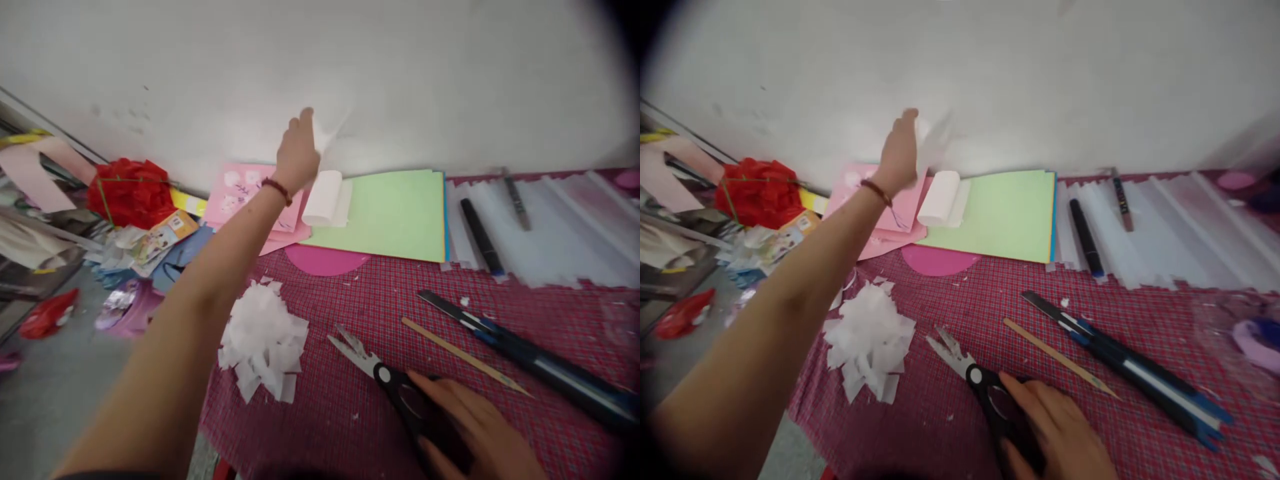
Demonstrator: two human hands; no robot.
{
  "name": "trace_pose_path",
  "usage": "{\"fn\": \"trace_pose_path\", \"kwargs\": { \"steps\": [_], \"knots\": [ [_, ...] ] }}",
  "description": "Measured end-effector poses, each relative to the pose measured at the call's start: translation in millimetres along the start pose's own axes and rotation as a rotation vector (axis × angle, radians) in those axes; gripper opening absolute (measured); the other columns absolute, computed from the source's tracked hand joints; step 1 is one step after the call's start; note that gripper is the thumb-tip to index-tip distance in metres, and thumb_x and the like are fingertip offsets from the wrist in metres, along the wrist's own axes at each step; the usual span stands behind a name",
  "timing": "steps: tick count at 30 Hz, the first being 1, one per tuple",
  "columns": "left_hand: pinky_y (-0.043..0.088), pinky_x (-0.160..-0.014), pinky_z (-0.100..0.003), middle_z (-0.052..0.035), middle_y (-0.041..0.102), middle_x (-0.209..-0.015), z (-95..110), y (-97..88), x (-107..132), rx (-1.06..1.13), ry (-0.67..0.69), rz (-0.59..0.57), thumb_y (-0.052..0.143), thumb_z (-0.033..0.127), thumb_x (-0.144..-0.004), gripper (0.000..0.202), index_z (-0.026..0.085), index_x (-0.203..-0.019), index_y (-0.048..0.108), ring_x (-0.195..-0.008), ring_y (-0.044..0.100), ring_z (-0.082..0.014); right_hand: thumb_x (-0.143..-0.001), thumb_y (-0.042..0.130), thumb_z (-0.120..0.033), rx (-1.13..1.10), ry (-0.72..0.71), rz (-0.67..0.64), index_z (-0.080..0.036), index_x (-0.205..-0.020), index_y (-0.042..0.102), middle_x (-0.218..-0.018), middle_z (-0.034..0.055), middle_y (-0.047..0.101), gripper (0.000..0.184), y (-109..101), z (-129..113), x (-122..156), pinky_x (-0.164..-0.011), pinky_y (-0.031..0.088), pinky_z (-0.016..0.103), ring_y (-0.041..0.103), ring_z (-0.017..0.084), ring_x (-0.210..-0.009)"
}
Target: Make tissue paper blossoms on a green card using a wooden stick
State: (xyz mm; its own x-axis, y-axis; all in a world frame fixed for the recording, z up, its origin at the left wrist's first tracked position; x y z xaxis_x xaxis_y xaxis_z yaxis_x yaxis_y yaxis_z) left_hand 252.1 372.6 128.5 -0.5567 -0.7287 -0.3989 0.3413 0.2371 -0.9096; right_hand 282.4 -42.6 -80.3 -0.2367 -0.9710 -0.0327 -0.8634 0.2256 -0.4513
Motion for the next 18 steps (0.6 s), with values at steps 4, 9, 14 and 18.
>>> {"fn": "trace_pose_path", "kwargs": {
  "steps": [4,9,14,18],
  "knots": [
    [0.026,-0.111,-0.049,-0.0131,0.037,-0.148,15.7,57.7,27.5,-0.166,0.246,-0.014,0.038,0.011,-0.093,0.051,0.016,-0.144,0.037,-0.133,0.034,-0.0292,-0.07,0.066,-0.014,0.17,-0.075,-0.046,-0.038,-0.135,0.053,-0.108,0.0044,0.07,0.071,-0.5,-14.6,2.8,-0.076,0.058,0.044,0.067,0.028,-0.091],
    [0.03,-0.107,-0.057,-0.0129,0.037,-0.151,9.4,129.7,35.4,-0.111,0.249,-0.391,0.049,0.041,-0.088,0.04,0.016,-0.117,0.063,-0.138,0.027,-0.0371,-0.077,0.055,-0.006,0.094,-0.033,-0.026,-0.035,-0.133,0.053,-0.112,0.0039,0.067,0.063,-8.9,-34.2,-5.2,-0.085,0.054,0.036,0.064,0.02,-0.1],
    [0.031,-0.109,-0.052,-0.0135,0.042,-0.148,0.2,126.5,35.5,-0.037,0.208,-0.247,0.057,0.046,-0.084,0.05,0.011,-0.12,0.06,-0.136,0.034,-0.0329,-0.081,0.054,-0.007,-0.094,-0.037,0.053,-0.03,-0.129,0.057,-0.107,0.0033,0.067,0.053,-16.7,-42.0,-12.3,-0.087,0.051,0.033,0.063,0.017,-0.098],
    [0.034,-0.111,-0.039,-0.008,0.056,-0.133,-2.3,76.4,48.9,0.085,0.204,-0.002,0.036,0.036,-0.095,0.045,0.002,-0.114,0.059,-0.125,0.048,-0.0204,-0.08,0.058,-0.012,-0.031,-0.092,0.118,-0.025,-0.125,0.06,-0.102,0.0051,0.068,0.047,-18.9,-43.2,-14.6,-0.084,0.051,0.035,0.063,0.018,-0.093]
  ]
}}
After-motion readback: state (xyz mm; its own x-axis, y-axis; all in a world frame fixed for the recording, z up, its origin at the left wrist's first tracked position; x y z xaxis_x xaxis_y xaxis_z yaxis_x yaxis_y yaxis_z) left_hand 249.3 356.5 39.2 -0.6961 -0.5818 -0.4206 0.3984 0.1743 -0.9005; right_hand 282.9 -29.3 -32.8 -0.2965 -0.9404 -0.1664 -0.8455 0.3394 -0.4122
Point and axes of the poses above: each hand's wrist, its own x-axis away from the middle knuckle, its own y-axis out of the palm, z = x × y, the point moved 7 cm from there along -x, towards the middle knuckle
